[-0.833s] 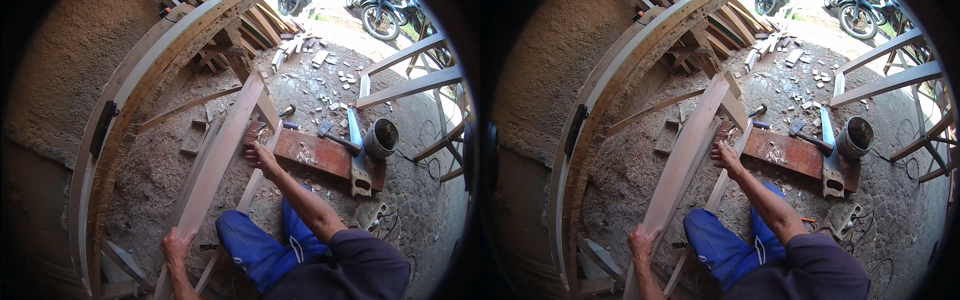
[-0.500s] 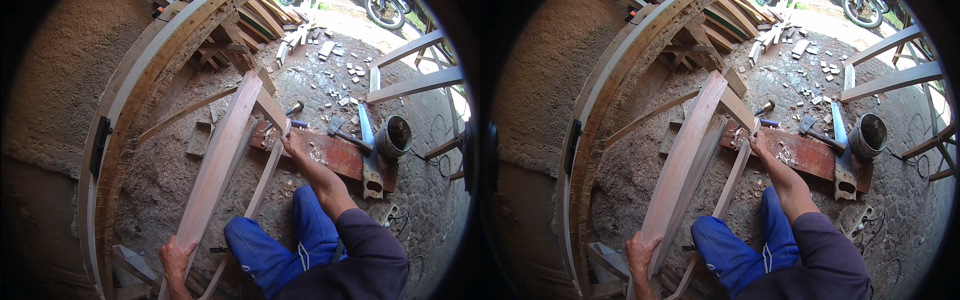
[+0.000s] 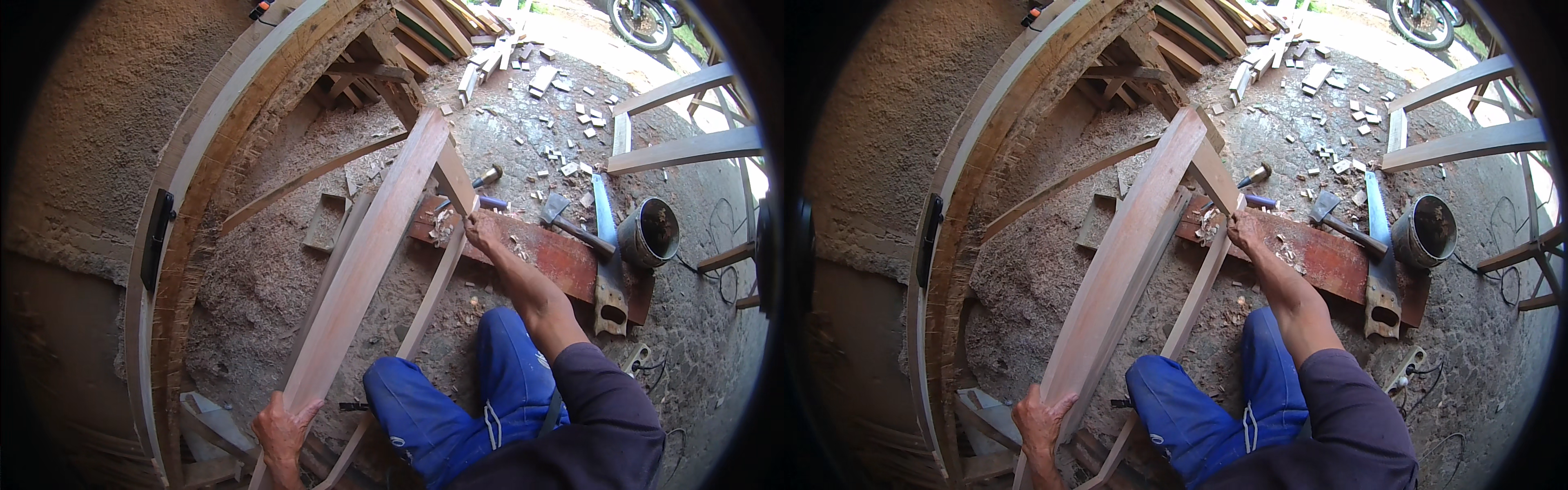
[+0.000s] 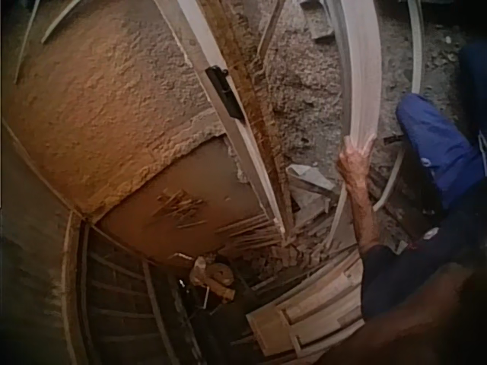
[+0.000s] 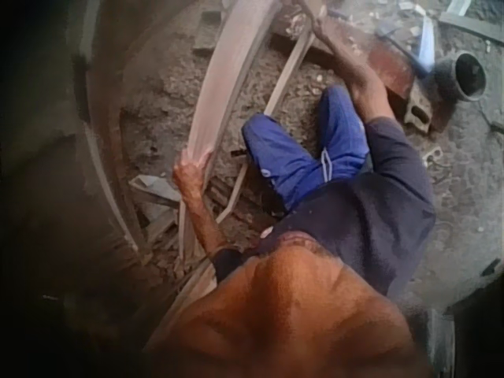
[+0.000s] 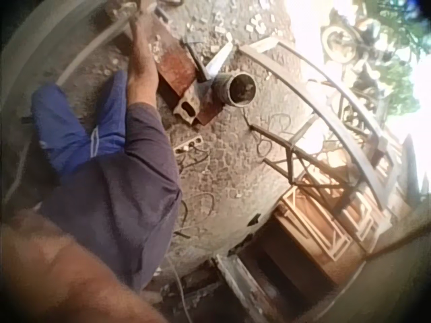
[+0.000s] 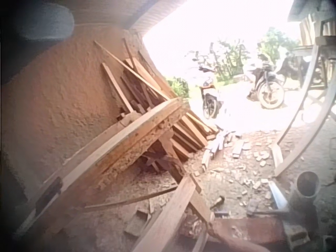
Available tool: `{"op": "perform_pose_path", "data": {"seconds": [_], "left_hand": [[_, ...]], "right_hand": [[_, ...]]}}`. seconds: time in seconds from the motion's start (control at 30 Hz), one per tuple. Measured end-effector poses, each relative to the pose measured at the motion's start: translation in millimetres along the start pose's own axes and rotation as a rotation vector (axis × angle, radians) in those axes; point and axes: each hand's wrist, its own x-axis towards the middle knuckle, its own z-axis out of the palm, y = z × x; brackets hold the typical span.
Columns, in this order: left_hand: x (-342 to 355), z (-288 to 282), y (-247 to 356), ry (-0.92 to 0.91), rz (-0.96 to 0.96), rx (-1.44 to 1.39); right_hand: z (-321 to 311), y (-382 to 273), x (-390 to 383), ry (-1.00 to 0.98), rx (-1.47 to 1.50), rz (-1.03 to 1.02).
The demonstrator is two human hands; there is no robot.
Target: The person sits on the floor and uses a chisel and mallet to carve grooves into a wooden plank. They repeatedly strike the chisel to remove wood, then inspect the plank and reposition it to continue carving.
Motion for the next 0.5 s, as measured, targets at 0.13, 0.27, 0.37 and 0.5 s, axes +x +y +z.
{"op": "perform_pose_path", "data": {"seconds": [0.13, 0.27, 0.37, 0.5], "left_hand": [[-8, 5, 0, -0.022, -0.019, 0.01], [-10, 6, 1, -0.015, 0.013, 0.011], [-11, 9, 0, 0.007, 0.034, 0.026], [-13, 12, -5, 0.012, 0.036, 0.034]], "right_hand": [[-3, -15, -10, -0.219, 0.813, 0.424], [0, -14, -6, -0.172, 1.087, 0.563], [6, -15, -12, -0.135, 1.166, 0.595], [13, -15, -18, -0.121, 1.259, 0.641]]}}
